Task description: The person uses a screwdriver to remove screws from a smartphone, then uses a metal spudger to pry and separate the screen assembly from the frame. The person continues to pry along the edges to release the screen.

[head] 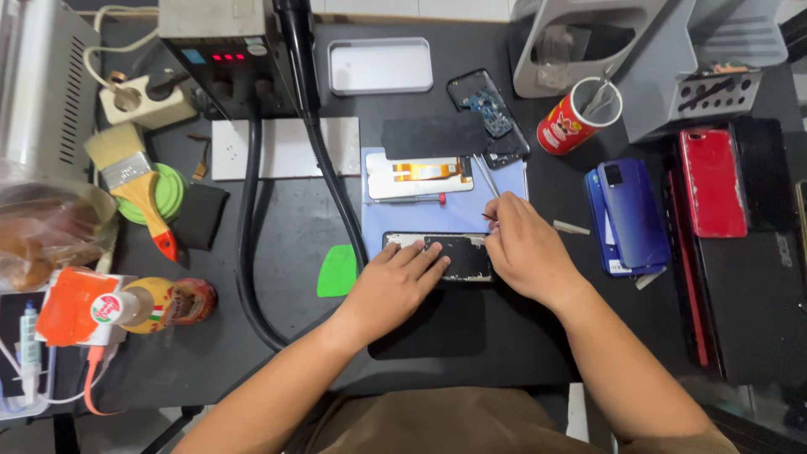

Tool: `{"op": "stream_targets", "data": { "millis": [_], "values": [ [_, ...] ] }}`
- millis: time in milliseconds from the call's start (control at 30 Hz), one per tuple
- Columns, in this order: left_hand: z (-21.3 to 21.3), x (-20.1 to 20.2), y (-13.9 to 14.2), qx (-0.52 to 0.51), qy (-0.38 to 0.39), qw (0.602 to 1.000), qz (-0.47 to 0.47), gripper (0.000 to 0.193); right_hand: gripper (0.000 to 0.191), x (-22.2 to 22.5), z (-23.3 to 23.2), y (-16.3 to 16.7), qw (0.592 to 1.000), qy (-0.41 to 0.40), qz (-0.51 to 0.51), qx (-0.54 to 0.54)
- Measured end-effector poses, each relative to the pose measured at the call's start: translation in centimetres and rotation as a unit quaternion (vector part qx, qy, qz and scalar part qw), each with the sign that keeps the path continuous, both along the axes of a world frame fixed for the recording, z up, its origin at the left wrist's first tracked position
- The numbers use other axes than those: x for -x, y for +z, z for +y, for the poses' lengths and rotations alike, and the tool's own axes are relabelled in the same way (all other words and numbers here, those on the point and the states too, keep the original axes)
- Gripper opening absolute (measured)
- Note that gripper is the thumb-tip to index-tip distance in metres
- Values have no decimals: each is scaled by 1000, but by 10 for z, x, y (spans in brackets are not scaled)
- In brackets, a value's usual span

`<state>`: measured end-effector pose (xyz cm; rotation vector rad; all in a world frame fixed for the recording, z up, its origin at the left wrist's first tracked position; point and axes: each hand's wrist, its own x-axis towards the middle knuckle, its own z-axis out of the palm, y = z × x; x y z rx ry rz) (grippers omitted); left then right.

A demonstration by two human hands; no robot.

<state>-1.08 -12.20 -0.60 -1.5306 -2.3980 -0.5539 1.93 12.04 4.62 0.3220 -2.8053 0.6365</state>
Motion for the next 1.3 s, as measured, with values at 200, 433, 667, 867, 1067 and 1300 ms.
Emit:
{"op": "stream_targets", "data": {
  "millis": [200,433,667,867,1067,1300],
  "values": [
    [-1,1,-1,-24,-2,1000,-10,41,33,-11,-7,7,996,5,-62,-58],
    [-1,1,0,-22,-1,1000,-3,41,45,-6,-11,11,994,55,-70,-68],
    [-2,0,0,-19,2,1000,3,39,42,-6,-7,2,996,73,-35,-43],
    [-1,0,1,-20,3,1000,3,39,35,-6,-5,2,995,77,-49,-49],
    [-1,-1,-1,-20,4,1000,2,39,35,-7,-6,2,995,78,-36,-53],
    [0,-1,1,-23,1,1000,0,40,35,-8,-3,2,995,72,-37,-51]
  ]
}}
